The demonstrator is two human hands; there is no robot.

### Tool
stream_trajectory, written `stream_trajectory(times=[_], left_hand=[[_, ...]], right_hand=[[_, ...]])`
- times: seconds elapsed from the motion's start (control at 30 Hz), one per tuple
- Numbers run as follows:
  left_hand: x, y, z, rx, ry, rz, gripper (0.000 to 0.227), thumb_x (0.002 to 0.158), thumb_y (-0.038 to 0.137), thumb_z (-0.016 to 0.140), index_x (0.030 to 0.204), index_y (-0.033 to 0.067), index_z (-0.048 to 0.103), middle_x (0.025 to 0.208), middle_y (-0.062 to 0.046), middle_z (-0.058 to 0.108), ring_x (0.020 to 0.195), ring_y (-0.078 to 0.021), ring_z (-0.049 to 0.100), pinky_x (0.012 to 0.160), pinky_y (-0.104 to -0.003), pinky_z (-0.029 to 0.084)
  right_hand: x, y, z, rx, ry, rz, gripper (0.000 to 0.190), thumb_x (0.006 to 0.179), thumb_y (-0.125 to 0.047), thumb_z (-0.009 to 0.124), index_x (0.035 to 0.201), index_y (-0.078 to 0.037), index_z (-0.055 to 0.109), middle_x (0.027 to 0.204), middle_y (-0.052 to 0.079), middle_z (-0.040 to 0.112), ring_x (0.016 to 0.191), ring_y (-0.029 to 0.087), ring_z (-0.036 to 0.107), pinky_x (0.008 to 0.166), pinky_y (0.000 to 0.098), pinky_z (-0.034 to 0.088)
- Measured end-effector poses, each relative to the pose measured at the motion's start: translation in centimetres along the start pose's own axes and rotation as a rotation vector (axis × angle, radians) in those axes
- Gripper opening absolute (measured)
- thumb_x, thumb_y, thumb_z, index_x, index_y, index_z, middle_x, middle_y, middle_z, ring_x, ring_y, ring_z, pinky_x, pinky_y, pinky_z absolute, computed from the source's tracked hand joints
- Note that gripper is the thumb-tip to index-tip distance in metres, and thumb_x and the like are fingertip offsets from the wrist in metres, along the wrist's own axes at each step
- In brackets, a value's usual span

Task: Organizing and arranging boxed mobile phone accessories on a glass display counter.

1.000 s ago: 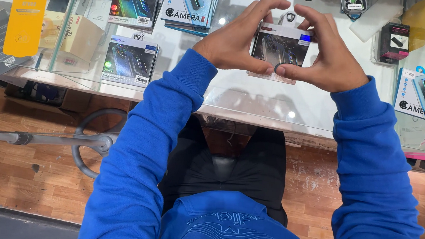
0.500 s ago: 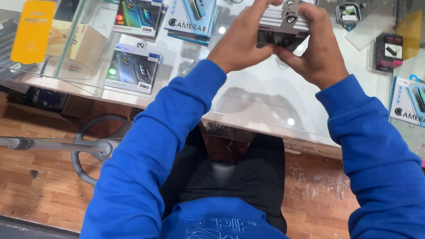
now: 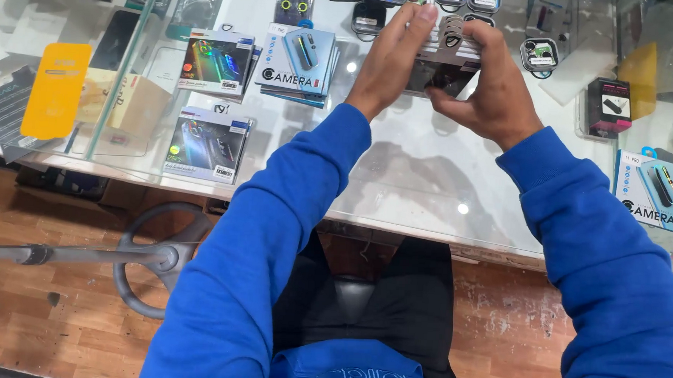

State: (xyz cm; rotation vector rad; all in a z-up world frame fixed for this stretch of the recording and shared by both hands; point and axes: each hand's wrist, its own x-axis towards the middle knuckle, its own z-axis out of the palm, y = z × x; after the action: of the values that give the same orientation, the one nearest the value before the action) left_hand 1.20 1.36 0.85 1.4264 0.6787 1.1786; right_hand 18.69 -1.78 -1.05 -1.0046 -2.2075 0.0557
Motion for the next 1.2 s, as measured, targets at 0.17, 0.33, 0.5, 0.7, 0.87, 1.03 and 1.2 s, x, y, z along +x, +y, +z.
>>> stream_trajectory(times=[0.17,0.33,0.5,0.7,0.87,1.03,1.2], left_hand=[[0.4,-0.7,-0.2,0.129,0.005,0.05,0.022,0.085,0.036,0.036,0.078,0.0162,0.045,0.071,0.003,0.048,0.065,-0.0113,0.045,0.059,-0.026,0.038],[0.5,-1.1,-0.6,0.201,0.013,0.03,0.028,0.086,0.037,0.035,0.084,0.0147,0.052,0.075,0.002,0.054,0.068,-0.012,0.048,0.062,-0.026,0.038],[0.4,-0.7,-0.6,0.199,-0.046,0.027,0.026,0.084,0.039,0.035,0.082,0.017,0.05,0.072,0.003,0.051,0.067,-0.0116,0.045,0.062,-0.026,0.037],[0.3,-1.0,-0.8,0.213,-0.065,0.065,0.028,0.086,0.039,0.034,0.084,0.016,0.05,0.073,0.003,0.048,0.067,-0.0123,0.043,0.063,-0.026,0.035],[-0.3,0.3,-0.5,0.26,-0.097,0.001,0.037,0.083,0.049,0.033,0.088,0.0161,0.049,0.072,0.001,0.054,0.062,-0.0117,0.044,0.06,-0.026,0.037],[-0.1,-0.1,-0.5,0.281,-0.112,0.051,0.028,0.086,0.04,0.033,0.086,0.0158,0.047,0.072,0.002,0.051,0.063,-0.0123,0.043,0.062,-0.026,0.036],[-0.2,0.0,-0.4,0.323,-0.085,0.107,0.036,0.085,0.047,0.031,0.087,0.0137,0.046,0.073,0.0,0.053,0.063,-0.0122,0.045,0.059,-0.026,0.036]], right_hand=[[0.2,-1.3,-0.5,0.023,0.009,0.024,0.06,0.087,-0.006,0.07,0.131,0.003,0.029,0.124,0.026,0.043,0.11,0.039,0.049,0.093,0.0439,0.042],[0.1,-1.3,-0.3,0.086,0.012,0.062,0.047,0.095,-0.008,0.06,0.131,0.003,0.031,0.128,0.027,0.044,0.113,0.039,0.05,0.095,0.0433,0.04],[-0.4,-1.0,-0.2,0.043,0.036,0.068,0.045,0.095,-0.011,0.063,0.126,0.003,0.034,0.122,0.024,0.046,0.103,0.038,0.052,0.086,0.0431,0.042],[-0.6,-1.0,-0.5,0.055,0.025,0.088,0.049,0.092,-0.008,0.066,0.128,0.004,0.035,0.126,0.028,0.046,0.113,0.042,0.051,0.094,0.0446,0.039],[-0.9,-0.9,-0.7,0.099,0.012,0.155,0.048,0.092,-0.005,0.067,0.127,0.001,0.035,0.123,0.024,0.046,0.105,0.037,0.051,0.085,0.041,0.042],[-0.6,-1.6,-1.0,0.173,0.014,0.226,0.053,0.088,-0.003,0.069,0.128,-0.002,0.035,0.124,0.019,0.044,0.108,0.032,0.048,0.088,0.0379,0.04],[-0.7,-1.2,-0.9,0.325,-0.003,0.335,0.052,0.086,-0.007,0.071,0.121,-0.005,0.034,0.114,0.015,0.044,0.097,0.025,0.049,0.082,0.0337,0.045]])
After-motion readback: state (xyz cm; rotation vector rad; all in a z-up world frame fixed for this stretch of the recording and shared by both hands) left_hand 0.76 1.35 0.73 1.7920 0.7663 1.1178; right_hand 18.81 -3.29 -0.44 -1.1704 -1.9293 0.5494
